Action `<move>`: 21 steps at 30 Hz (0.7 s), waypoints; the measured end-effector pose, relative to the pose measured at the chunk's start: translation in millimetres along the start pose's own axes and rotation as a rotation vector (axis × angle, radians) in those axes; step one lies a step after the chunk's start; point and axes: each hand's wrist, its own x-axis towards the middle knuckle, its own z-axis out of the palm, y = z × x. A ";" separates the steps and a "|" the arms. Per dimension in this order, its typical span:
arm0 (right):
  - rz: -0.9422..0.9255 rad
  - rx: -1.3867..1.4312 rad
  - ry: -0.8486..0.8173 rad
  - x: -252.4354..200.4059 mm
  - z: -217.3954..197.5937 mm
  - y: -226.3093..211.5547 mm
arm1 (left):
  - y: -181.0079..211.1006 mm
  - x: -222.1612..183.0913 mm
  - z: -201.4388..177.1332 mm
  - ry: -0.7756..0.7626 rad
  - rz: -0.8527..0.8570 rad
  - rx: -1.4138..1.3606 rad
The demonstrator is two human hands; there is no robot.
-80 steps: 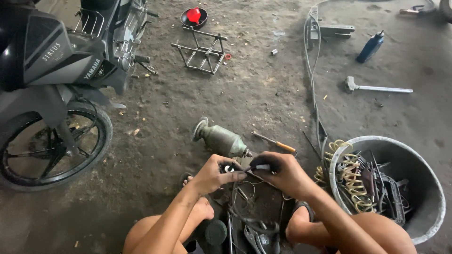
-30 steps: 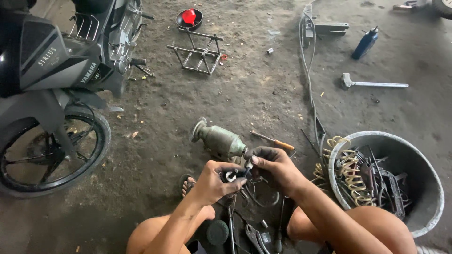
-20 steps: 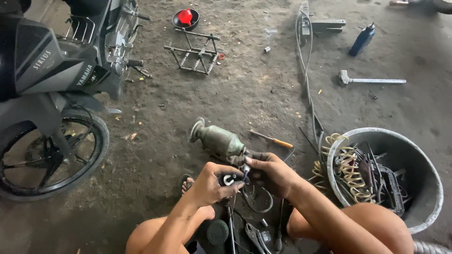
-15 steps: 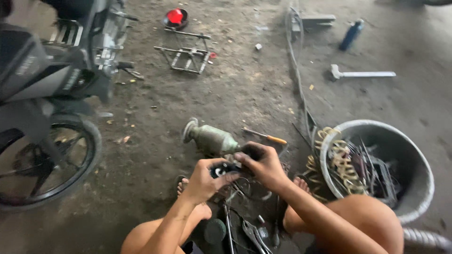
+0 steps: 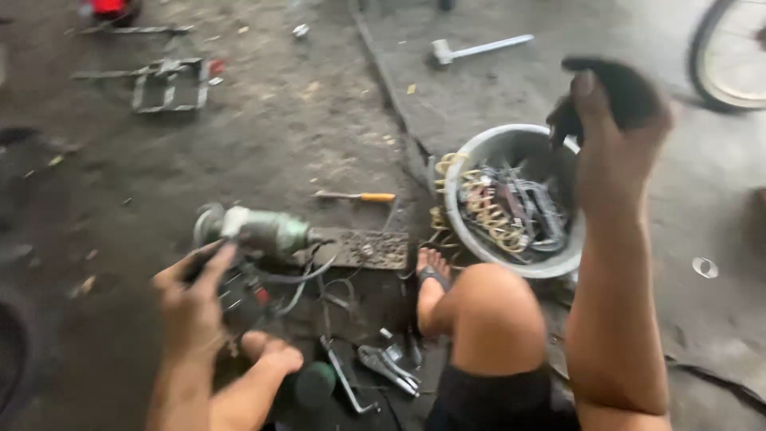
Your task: The recorder is disassembling and cleaning a motorcycle starter motor using hand tools.
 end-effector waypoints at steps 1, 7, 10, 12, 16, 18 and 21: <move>0.056 -0.062 0.040 -3.3 -14.2 22.6 | 7.8 -0.7 -0.5 0.062 -0.116 0.141; 0.751 -0.409 0.030 -129.8 -86.2 227.2 | -28.2 22.3 -21.1 -0.094 0.008 0.156; 0.829 -0.715 -0.162 -268.2 -106.4 341.9 | -62.3 35.6 -32.3 -0.144 0.099 0.274; 0.938 -0.840 -0.216 -362.9 -110.5 399.0 | -74.1 42.7 -29.9 -0.175 0.169 0.262; 0.950 -0.811 -0.653 -500.8 -86.7 443.0 | -51.2 32.1 -8.0 -0.221 0.340 0.339; 0.918 -0.721 -0.716 -535.9 -71.2 427.2 | -33.1 32.2 -4.1 -0.235 0.425 0.419; 0.836 -0.580 -0.621 -546.6 -47.7 406.7 | -26.5 35.4 -12.9 -0.251 0.372 0.418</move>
